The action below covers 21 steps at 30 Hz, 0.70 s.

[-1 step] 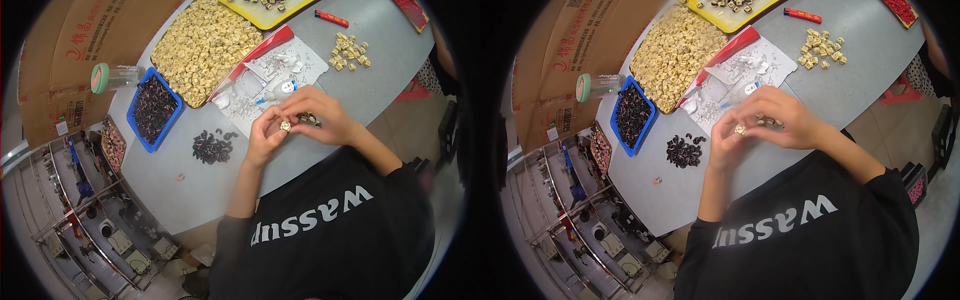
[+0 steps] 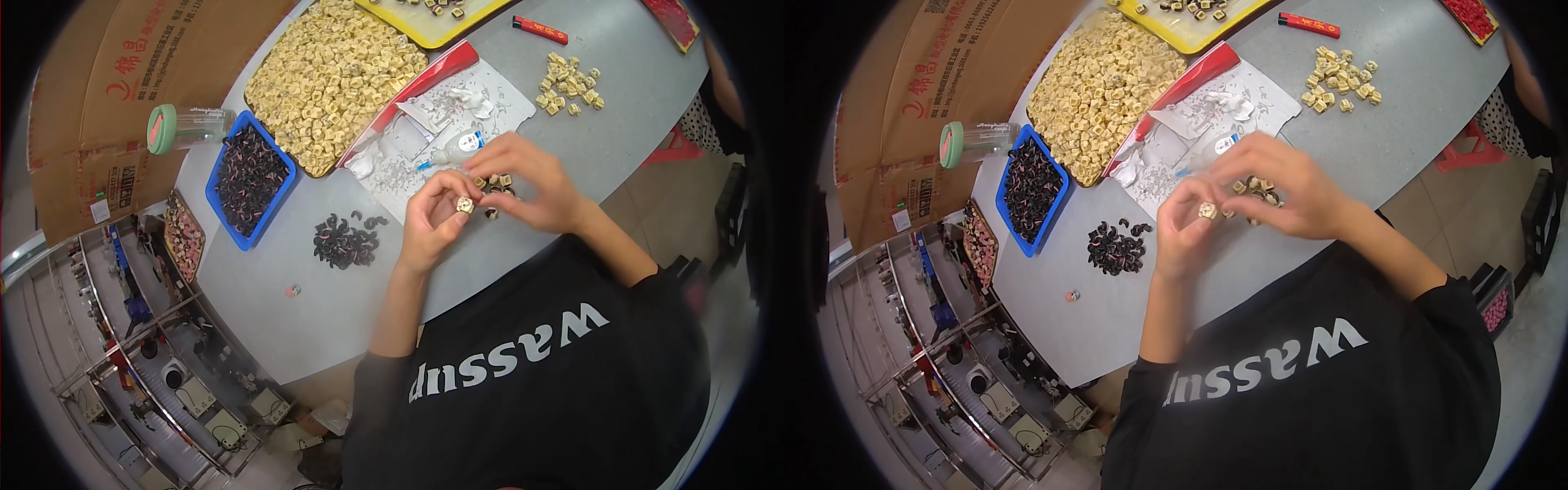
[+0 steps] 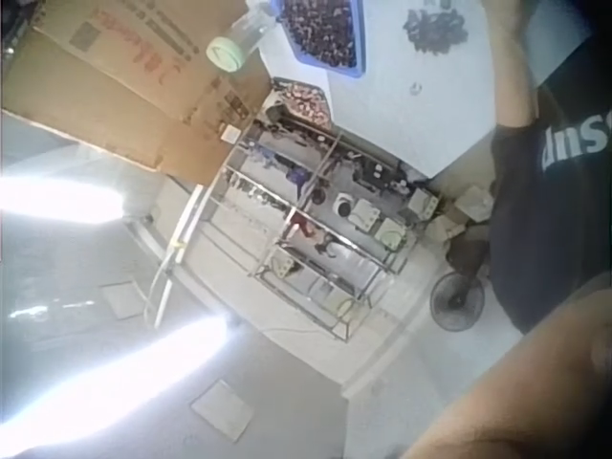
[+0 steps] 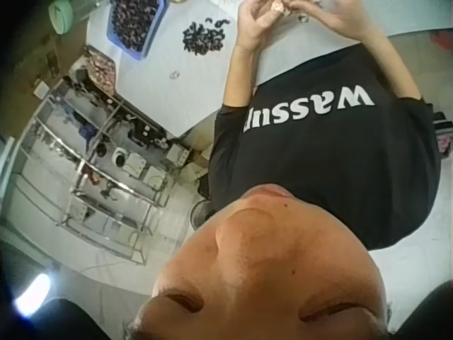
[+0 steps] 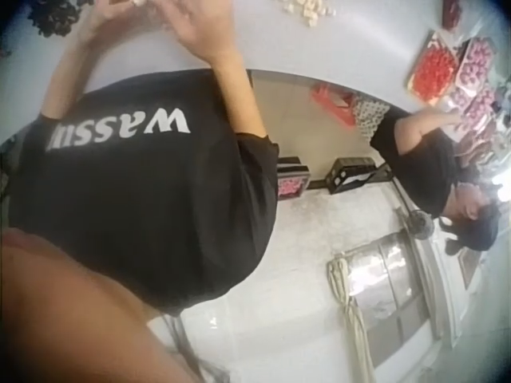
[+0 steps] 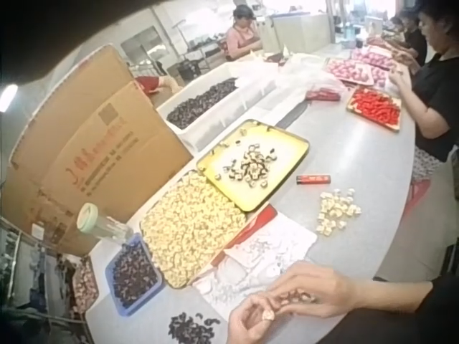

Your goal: Applying glue to small decorative components and assembling them.

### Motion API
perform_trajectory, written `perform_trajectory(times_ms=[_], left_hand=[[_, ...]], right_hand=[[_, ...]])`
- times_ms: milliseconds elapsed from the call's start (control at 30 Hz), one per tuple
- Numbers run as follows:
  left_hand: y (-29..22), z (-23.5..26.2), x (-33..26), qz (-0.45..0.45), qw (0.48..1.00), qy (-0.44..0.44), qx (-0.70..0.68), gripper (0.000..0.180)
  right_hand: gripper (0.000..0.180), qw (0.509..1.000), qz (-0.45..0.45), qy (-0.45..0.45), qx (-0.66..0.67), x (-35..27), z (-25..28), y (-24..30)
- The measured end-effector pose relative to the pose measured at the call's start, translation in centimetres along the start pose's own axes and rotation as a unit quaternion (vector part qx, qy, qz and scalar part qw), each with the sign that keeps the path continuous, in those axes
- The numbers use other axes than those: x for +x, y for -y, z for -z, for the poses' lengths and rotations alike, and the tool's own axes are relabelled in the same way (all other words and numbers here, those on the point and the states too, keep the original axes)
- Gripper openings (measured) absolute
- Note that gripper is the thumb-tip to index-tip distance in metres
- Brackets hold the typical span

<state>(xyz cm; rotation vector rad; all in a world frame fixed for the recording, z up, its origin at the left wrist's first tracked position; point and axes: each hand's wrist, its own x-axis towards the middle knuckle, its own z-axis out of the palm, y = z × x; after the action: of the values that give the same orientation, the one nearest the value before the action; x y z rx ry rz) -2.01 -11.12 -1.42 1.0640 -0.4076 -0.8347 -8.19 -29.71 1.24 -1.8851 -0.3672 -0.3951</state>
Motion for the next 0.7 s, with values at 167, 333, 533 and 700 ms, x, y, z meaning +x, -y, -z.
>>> perform_trajectory(times_ms=[167, 333, 533, 700], left_hand=[[-0.6, 0.2, -0.1, -0.05, 0.998, -0.025, -0.032, 0.032], [0.1, 0.1, 0.0, -0.103, 0.993, -0.034, -0.051, 0.027], [0.3, -0.6, -0.4, -0.261, 0.941, -0.082, 0.199, 0.032], [0.1, -1.2, 0.0, -0.294, 0.917, -0.109, 0.246, 0.036]], right_hand=[[0.019, 0.992, -0.08, -0.097, -0.022, -0.9, 2.6, -0.6], [0.016, 0.991, -0.107, -0.079, 0.005, -1.4, 1.9, -0.5], [0.018, 0.982, -0.138, -0.003, 0.129, -1.0, -1.0, 1.0], [0.021, 0.971, -0.145, -0.013, 0.189, -0.9, -1.8, 0.9]])
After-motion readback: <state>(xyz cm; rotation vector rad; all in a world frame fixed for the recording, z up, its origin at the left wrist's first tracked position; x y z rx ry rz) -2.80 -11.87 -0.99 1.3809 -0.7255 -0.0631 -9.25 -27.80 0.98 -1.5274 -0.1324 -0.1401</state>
